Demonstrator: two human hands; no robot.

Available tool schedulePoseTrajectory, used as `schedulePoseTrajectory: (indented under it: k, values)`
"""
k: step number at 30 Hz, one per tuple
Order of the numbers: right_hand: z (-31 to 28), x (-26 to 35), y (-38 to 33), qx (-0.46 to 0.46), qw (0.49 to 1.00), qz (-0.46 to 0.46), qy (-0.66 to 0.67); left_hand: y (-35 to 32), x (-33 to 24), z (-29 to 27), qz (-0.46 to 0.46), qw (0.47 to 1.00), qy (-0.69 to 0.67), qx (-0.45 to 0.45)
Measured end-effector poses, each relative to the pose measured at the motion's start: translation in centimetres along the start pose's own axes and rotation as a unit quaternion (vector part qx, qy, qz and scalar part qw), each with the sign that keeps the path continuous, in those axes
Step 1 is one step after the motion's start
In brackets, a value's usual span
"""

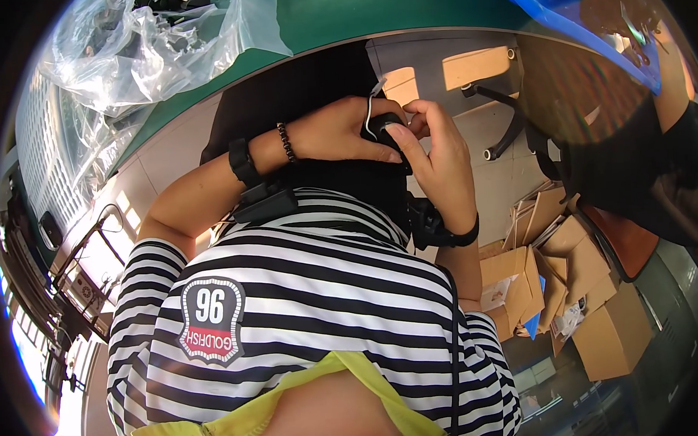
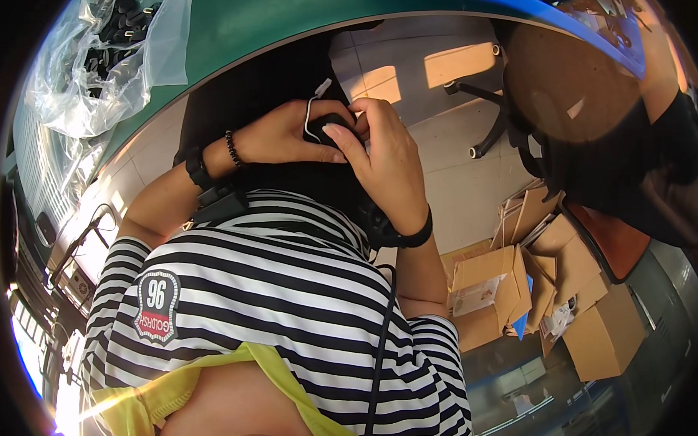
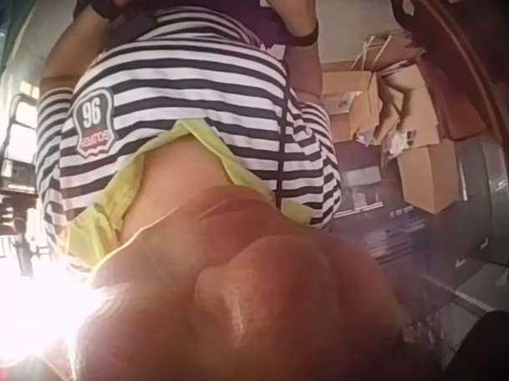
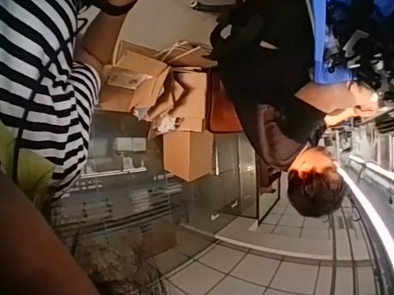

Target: The person assembles a device by inserting a white wire into a black housing, pressing a small black component into the housing, and then placing the unit onto a blue-and-white tray. They repeat this process for a second unit before the video ends.

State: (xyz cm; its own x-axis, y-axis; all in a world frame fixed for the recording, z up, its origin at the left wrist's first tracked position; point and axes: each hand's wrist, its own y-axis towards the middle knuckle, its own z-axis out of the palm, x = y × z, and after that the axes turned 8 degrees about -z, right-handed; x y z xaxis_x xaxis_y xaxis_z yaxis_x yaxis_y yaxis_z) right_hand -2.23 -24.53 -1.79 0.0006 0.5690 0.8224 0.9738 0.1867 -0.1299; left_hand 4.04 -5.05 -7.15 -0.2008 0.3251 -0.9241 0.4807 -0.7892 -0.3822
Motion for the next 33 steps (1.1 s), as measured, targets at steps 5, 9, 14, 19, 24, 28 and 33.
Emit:
schedulePoseTrajectory:
  k: [5, 9, 14, 19, 24, 28, 33]
  values:
    - [-0.7, -0.5, -0.3, 0.001, 0.998, -0.051, 0.045, 0.0, 0.0, 0.0, 0.044, 0.998, -0.016, -0.029]
    - [-0.2, -0.1, 0.2, 0.008, 1.0, -0.011, 0.015, 0.1, -0.2, -0.2, 0.049, 0.999, -0.003, -0.013]
    - [-1.1, -0.5, 0.0, 0.017, 0.998, -0.036, 0.042, -0.1, -0.3, -0.3, 0.027, 1.0, -0.012, 0.006]
    - [-0.2, 0.2, 0.5, 0.0, 1.0, -0.012, -0.007, 0.2, 0.1, -0.4, 0.058, 0.998, -0.007, -0.014]
    - [-0.7, -0.1, 0.0, 0.007, 0.999, -0.042, 0.017, -0.2, -0.4, 0.0, 0.037, 0.999, -0.026, -0.003]
    - [-0.6, -0.4, 0.3, 0.006, 0.997, -0.075, 0.032, 0.2, 0.0, -0.3, 0.059, 0.998, -0.002, -0.019]
    - [-0.4, -0.1, 0.0, 0.022, 1.0, -0.014, -0.007, 0.0, -0.4, -0.2, 0.025, 1.0, -0.007, 0.012]
